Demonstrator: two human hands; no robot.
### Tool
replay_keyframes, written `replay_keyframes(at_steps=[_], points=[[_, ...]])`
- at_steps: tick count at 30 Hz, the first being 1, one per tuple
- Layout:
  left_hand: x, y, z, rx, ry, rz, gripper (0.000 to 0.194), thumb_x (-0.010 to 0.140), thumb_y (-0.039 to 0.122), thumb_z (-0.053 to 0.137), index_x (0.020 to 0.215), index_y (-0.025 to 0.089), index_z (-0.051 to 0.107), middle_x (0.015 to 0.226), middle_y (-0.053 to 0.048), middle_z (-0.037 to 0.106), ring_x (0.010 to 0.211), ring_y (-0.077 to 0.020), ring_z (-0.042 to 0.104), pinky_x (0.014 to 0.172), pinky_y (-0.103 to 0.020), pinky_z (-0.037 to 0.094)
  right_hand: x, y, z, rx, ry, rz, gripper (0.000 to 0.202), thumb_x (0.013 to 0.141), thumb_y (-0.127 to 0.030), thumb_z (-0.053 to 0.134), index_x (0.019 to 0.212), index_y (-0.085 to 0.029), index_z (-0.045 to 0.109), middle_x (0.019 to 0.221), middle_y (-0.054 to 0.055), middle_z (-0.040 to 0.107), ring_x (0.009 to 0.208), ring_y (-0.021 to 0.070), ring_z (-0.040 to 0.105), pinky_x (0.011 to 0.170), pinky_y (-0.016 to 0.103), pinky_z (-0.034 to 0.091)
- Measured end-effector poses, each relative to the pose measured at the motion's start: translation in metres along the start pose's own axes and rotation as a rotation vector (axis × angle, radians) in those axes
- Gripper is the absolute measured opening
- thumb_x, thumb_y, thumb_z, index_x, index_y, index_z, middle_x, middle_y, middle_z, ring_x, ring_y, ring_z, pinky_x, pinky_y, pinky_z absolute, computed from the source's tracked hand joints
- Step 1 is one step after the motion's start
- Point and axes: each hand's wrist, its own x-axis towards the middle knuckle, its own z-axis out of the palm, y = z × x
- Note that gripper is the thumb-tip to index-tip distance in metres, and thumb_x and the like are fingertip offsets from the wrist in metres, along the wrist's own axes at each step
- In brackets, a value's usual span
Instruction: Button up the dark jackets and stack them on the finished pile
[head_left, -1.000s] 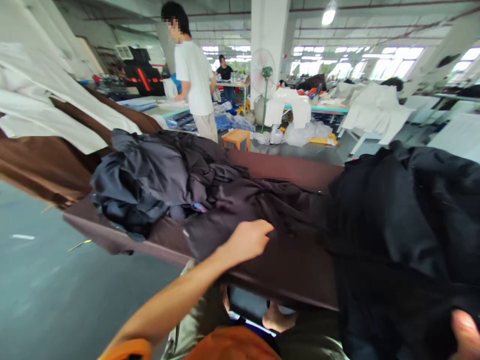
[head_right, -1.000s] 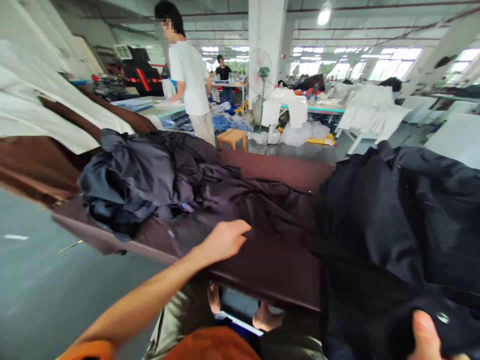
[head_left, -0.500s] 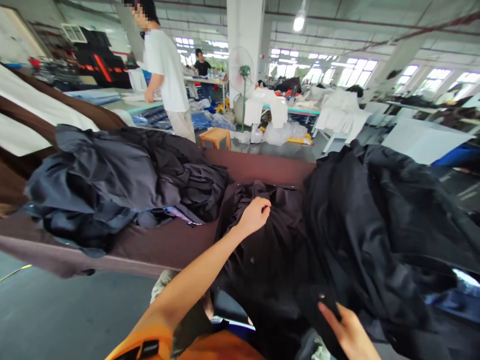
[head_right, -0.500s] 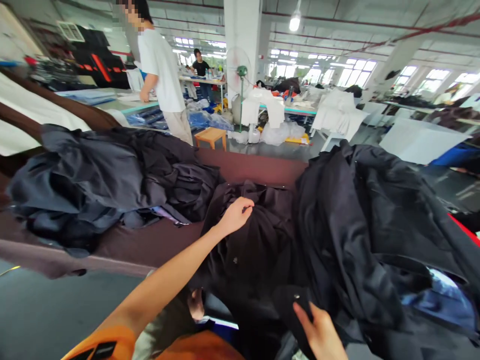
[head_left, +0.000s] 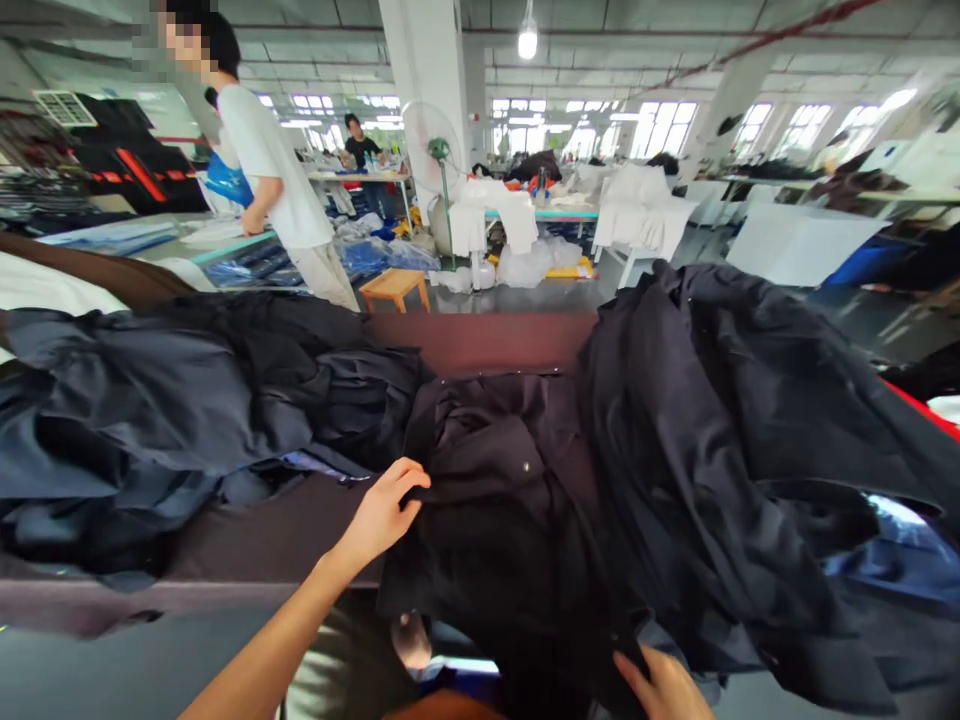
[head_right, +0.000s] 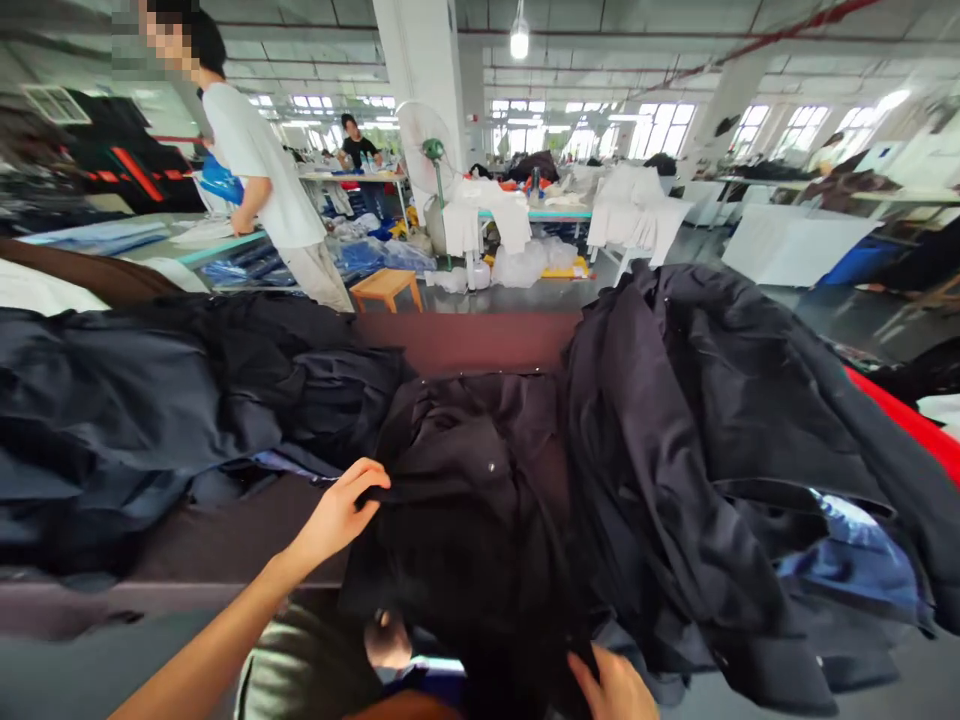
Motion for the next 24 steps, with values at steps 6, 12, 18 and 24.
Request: replay_keyframes(at_steps=[6, 12, 18, 24], points=[[-0.072, -0.022, 0.000, 0.321, -0.221, -0.215, 0.049, 0.070, 0.002, 0.047, 0.114, 0.021, 0.058, 0.122, -0.010, 0.059, 0.116, -0.0276, 0.056, 0.102, -0.044, 0.046, 0.014, -0.016, 0.005, -0.021, -0.290, 0.038, 0.033, 0.082, -0.053, 0.051, 0.077, -0.030, 0.075, 0.080, 0.008, 0.075, 0.085, 0.0323, 0.073, 0.072, 0.035, 0.056], [-0.080, 0.049, 0.040, 0.223, -0.277, 0.208, 0.056, 0.085, 0.014, 0.056, 0.140, 0.022, 0.047, 0.142, -0.013, 0.048, 0.134, -0.0292, 0.043, 0.117, -0.052, 0.030, 0.012, -0.020, 0.008, -0.087, -0.404, 0.022, 0.043, 0.093, -0.048, 0.040, 0.092, -0.021, 0.073, 0.087, 0.011, 0.076, 0.089, 0.0289, 0.072, 0.077, 0.031, 0.053], [-0.052, 0.063, 0.082, -0.086, -0.388, 0.036, 0.020, 0.090, 0.026, 0.060, 0.107, 0.018, 0.068, 0.103, -0.008, 0.067, 0.099, -0.0237, 0.061, 0.097, -0.042, 0.046, 0.008, -0.020, 0.002, -0.104, -0.352, 0.007, 0.049, 0.096, -0.054, 0.036, 0.094, -0.020, 0.071, 0.084, 0.010, 0.075, 0.082, 0.0275, 0.071, 0.072, 0.031, 0.051], [-0.032, 0.076, 0.049, -0.610, -0.442, -0.279, 0.032, 0.097, 0.043, 0.049, 0.089, 0.017, 0.066, 0.086, -0.001, 0.064, 0.083, -0.0163, 0.058, 0.076, -0.025, 0.046, 0.004, -0.014, -0.003, -0.104, -0.270, 0.028, 0.063, 0.094, -0.067, 0.031, 0.083, -0.018, 0.069, 0.077, 0.013, 0.072, 0.071, 0.0281, 0.069, 0.062, 0.033, 0.048]])
